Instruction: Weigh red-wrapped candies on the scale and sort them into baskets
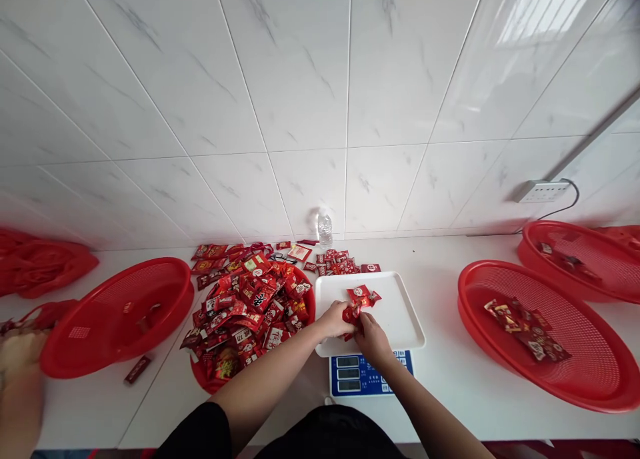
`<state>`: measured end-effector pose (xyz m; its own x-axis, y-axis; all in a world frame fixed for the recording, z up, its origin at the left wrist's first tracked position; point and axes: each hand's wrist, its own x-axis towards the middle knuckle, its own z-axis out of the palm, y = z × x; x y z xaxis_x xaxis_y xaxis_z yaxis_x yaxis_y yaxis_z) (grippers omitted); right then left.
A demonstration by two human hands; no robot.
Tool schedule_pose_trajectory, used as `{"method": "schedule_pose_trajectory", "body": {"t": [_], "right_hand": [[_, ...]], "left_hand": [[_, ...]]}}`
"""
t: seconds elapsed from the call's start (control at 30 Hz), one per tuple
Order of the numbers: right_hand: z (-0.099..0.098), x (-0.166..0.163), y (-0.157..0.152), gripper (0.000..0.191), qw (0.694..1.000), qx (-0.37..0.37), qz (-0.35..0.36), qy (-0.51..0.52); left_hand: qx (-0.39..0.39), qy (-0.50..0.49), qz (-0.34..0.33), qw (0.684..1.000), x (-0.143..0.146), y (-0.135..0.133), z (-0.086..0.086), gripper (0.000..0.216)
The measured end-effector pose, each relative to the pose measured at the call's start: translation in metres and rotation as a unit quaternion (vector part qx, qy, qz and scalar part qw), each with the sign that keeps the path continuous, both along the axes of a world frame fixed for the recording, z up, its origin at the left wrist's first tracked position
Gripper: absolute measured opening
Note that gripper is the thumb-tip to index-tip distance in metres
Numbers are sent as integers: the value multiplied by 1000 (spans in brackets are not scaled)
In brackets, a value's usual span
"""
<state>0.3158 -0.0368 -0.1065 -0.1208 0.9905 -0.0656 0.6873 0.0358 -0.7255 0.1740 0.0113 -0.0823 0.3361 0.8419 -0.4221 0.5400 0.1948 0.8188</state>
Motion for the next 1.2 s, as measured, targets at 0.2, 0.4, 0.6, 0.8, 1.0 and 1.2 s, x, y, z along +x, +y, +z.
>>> {"method": "schedule_pose_trajectory", "body": {"t": [0.2,0.4,0.6,0.8,1.0,1.2], "right_hand": [[5,-7,-2,39,999,27,17,39],[11,-11,-5,40,993,48,17,106],[27,-16,0,42,929,-76,-91,350],[44,-19,15,54,893,-141,-12,427],[34,9,51,46,988,13,-80,130],[-4,6,56,47,989,84,45,-114]], "left_hand": [[-128,-161,36,978,-7,-6,18,57],[-146,-181,94,968,-9,-11,16,53],[-160,-250,91,951,-16,-20,25,55],[-143,-258,152,943,-21,-21,19,43],[-180,-254,271,911,-33,-22,13,25],[-217,-257,278,900,-39,-28,15,24]]}}
